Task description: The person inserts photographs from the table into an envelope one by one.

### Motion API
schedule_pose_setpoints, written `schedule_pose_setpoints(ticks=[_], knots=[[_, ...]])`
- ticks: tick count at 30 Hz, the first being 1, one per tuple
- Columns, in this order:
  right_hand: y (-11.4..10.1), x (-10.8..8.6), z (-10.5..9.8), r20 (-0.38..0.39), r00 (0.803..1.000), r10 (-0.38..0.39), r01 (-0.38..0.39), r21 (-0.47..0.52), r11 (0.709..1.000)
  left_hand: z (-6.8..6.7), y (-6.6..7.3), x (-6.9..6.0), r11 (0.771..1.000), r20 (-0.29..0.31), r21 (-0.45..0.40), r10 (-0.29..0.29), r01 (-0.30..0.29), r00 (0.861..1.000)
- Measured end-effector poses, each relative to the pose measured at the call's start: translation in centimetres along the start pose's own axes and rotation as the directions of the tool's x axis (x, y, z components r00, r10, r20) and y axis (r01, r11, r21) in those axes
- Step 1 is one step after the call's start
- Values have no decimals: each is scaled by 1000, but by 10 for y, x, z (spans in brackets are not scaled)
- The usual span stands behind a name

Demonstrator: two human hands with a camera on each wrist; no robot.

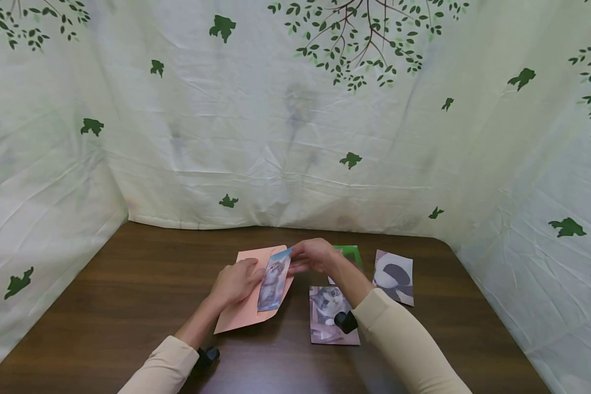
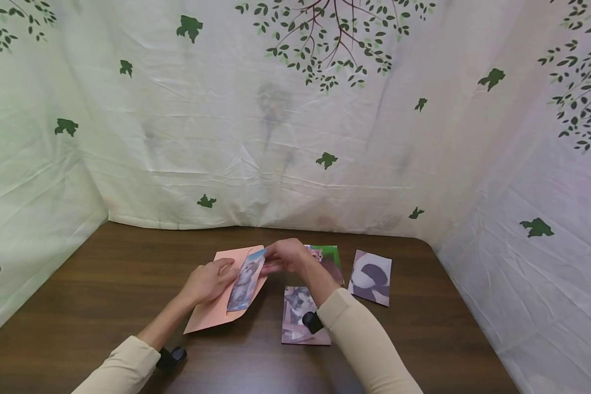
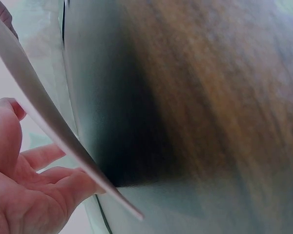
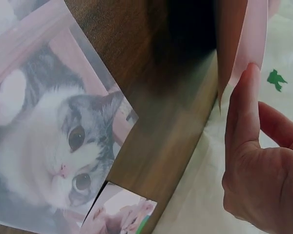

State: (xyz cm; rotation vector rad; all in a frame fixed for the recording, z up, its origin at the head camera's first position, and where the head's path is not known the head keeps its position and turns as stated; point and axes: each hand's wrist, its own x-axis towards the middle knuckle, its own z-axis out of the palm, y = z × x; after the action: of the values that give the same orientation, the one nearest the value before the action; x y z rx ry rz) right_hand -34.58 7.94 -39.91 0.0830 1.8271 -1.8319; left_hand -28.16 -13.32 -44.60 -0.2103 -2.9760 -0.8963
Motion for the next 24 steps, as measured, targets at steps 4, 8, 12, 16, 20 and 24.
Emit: schedule_pose_setpoints(ticks=[4, 8, 12, 16, 20, 24], knots=[[2, 2, 4, 35, 999, 8, -7, -22, 1000, 0, 0, 0, 1000, 4, -4, -11, 11, 1000], [3, 2, 8, 54, 998, 18, -15, -50, 999, -1, 0, 0, 1000, 2, -10, -8, 8, 1000], [5, 2, 12, 44, 998, 36, -33, -62, 998, -1, -1, 0, 1000, 9, -15, -13, 14, 1000], [7, 4, 16, 15, 999, 48, -47, -63, 997, -1, 0, -1, 1000, 20, -11, -18, 19, 1000], [10, 5, 20, -13, 999, 49, -50, -52, 997, -1, 0, 0, 1000, 20, -9, -16, 16, 1000], [12, 6, 23, -38, 998, 41, -42, -40, 998, -1, 0, 0, 1000, 18, -9, -15, 15, 1000]])
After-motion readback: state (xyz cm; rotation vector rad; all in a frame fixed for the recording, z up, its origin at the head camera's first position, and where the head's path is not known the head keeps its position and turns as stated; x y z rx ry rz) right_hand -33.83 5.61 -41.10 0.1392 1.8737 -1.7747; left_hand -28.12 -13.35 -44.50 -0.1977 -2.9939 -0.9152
